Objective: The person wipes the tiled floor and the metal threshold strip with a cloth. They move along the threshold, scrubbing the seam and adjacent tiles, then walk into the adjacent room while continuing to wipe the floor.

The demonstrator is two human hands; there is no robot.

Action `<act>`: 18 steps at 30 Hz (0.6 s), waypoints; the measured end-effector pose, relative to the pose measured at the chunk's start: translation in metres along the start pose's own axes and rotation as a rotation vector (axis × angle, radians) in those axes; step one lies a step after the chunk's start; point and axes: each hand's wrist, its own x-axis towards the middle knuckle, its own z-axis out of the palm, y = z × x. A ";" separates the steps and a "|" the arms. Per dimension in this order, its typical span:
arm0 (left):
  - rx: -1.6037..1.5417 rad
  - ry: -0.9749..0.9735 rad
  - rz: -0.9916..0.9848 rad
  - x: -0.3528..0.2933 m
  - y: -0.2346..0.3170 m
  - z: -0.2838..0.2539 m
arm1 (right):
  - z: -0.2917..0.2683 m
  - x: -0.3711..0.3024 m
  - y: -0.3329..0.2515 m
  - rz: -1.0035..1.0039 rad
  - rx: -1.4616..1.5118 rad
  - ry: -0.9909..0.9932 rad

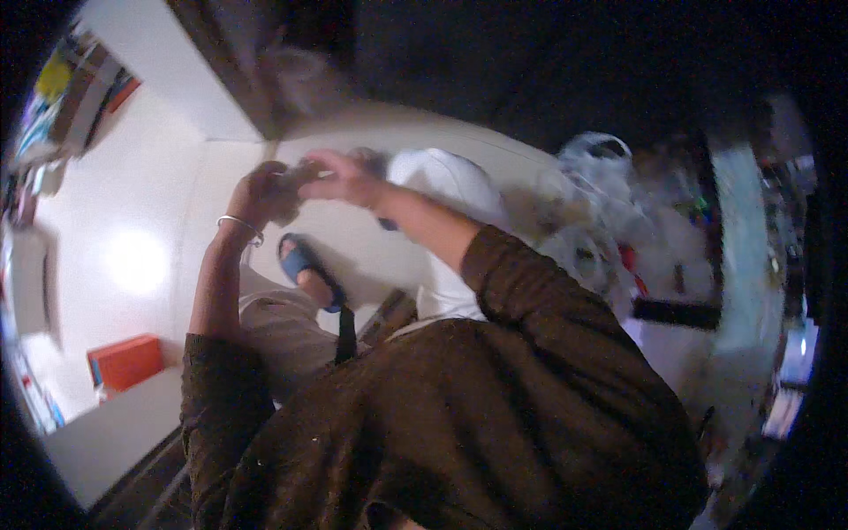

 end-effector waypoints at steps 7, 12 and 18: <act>-0.380 -0.111 -0.063 0.011 -0.009 0.055 | 0.001 -0.030 0.045 -0.133 -0.187 0.319; -0.217 0.073 -0.053 0.024 0.004 0.029 | -0.020 -0.031 0.078 0.136 -0.045 0.368; -0.413 0.162 0.002 0.029 0.042 -0.006 | -0.156 -0.046 0.186 0.393 -0.007 0.415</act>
